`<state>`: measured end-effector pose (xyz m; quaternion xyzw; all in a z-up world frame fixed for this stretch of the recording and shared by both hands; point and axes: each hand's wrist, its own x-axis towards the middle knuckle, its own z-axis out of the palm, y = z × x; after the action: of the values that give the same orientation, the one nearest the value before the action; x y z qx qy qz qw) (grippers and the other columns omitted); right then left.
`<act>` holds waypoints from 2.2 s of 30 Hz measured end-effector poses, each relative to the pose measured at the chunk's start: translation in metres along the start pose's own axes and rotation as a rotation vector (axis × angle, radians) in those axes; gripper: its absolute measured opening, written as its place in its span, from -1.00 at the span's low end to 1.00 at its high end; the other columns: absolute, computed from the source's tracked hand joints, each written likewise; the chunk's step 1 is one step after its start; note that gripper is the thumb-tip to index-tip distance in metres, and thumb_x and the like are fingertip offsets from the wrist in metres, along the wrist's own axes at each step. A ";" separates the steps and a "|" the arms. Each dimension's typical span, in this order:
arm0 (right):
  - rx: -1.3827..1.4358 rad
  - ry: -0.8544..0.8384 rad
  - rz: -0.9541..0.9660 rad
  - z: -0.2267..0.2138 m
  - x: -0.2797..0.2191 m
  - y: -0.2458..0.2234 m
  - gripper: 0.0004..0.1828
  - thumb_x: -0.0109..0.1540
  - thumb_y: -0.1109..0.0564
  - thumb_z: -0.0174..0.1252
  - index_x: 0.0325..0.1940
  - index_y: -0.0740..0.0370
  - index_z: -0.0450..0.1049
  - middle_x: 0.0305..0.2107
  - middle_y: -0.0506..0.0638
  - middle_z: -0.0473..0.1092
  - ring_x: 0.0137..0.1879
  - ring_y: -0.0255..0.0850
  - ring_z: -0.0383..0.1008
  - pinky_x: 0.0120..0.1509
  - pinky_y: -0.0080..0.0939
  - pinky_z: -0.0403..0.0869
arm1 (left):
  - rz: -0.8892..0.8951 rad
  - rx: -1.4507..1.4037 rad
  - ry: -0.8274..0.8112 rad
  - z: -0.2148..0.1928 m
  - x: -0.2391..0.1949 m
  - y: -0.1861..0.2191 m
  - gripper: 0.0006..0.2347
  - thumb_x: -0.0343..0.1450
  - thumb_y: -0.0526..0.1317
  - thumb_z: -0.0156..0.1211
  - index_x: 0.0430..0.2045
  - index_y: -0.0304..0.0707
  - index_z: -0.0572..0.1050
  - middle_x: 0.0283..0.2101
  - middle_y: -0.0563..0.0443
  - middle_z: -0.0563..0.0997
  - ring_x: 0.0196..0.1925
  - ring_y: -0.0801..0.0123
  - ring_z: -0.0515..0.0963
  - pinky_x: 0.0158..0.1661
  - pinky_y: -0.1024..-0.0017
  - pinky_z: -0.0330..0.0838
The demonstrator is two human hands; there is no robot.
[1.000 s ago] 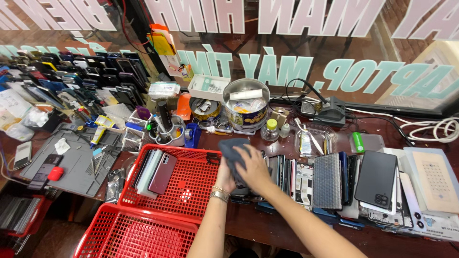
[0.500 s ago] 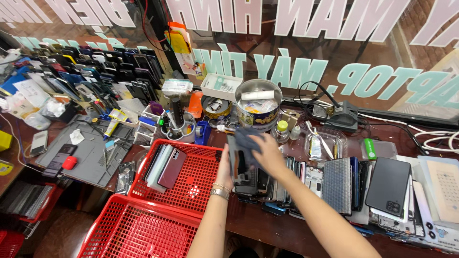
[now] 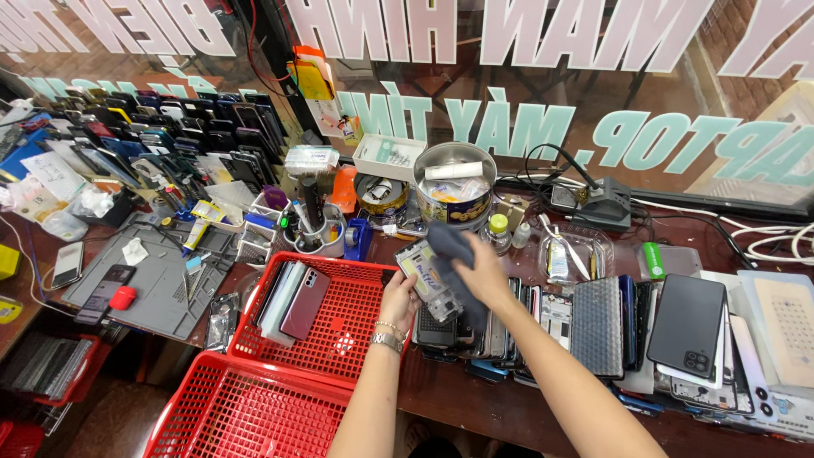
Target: The person wipes the surfaces of several smartphones with a dark cloth and places them into a red basket. The person handles each phone individually, wiping the back and sides before stacking them in the basket.
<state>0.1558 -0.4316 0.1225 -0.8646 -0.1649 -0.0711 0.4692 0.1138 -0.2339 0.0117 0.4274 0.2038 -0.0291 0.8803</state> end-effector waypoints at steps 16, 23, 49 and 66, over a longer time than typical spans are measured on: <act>-0.150 -0.234 -0.114 -0.016 -0.022 -0.026 -0.36 0.10 0.25 0.27 0.28 -0.04 0.44 0.18 0.04 0.34 0.21 -0.04 0.38 0.33 -0.04 0.43 | 0.360 0.115 0.017 -0.007 -0.003 0.016 -0.76 0.56 -0.35 0.05 0.11 -0.35 0.48 -0.27 0.02 0.61 -0.34 0.57 0.57 -0.26 0.52 0.60; -0.385 -0.471 -0.065 -0.019 -0.032 -0.007 -0.46 0.09 0.17 0.25 0.18 -0.08 0.49 0.15 -0.04 0.36 0.27 -0.02 0.36 0.30 0.00 0.43 | 0.586 0.347 0.338 -0.027 0.001 0.039 -0.75 0.50 -0.32 0.07 0.06 -0.37 0.38 -0.24 -0.02 0.68 -0.30 0.46 0.63 -0.32 0.47 0.52; 0.238 -0.569 0.049 0.291 0.036 -0.019 -0.48 0.29 0.01 0.10 0.31 0.21 0.29 0.17 0.13 0.34 0.09 -0.05 0.52 0.20 -0.12 0.47 | 0.306 1.375 0.720 -0.163 -0.108 0.119 -0.81 0.36 -0.27 0.22 -0.22 -0.06 0.69 -0.24 -0.19 0.68 -0.17 -0.04 0.67 -0.09 0.10 0.53; 0.611 -0.897 0.873 0.417 0.019 -0.011 -0.41 0.38 0.11 -0.10 0.50 0.23 0.08 0.32 0.24 0.30 0.40 0.14 0.35 0.42 0.11 0.39 | 0.302 1.547 0.848 -0.230 -0.045 0.099 -0.83 0.39 -0.33 0.10 -0.20 -0.23 0.59 -0.08 -0.18 0.57 -0.08 -0.01 0.61 -0.14 0.11 0.55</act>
<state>0.1571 -0.0739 -0.0928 -0.6270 0.0070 0.5378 0.5636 0.0183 -0.0009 -0.0250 0.8985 0.3771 0.1182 0.1910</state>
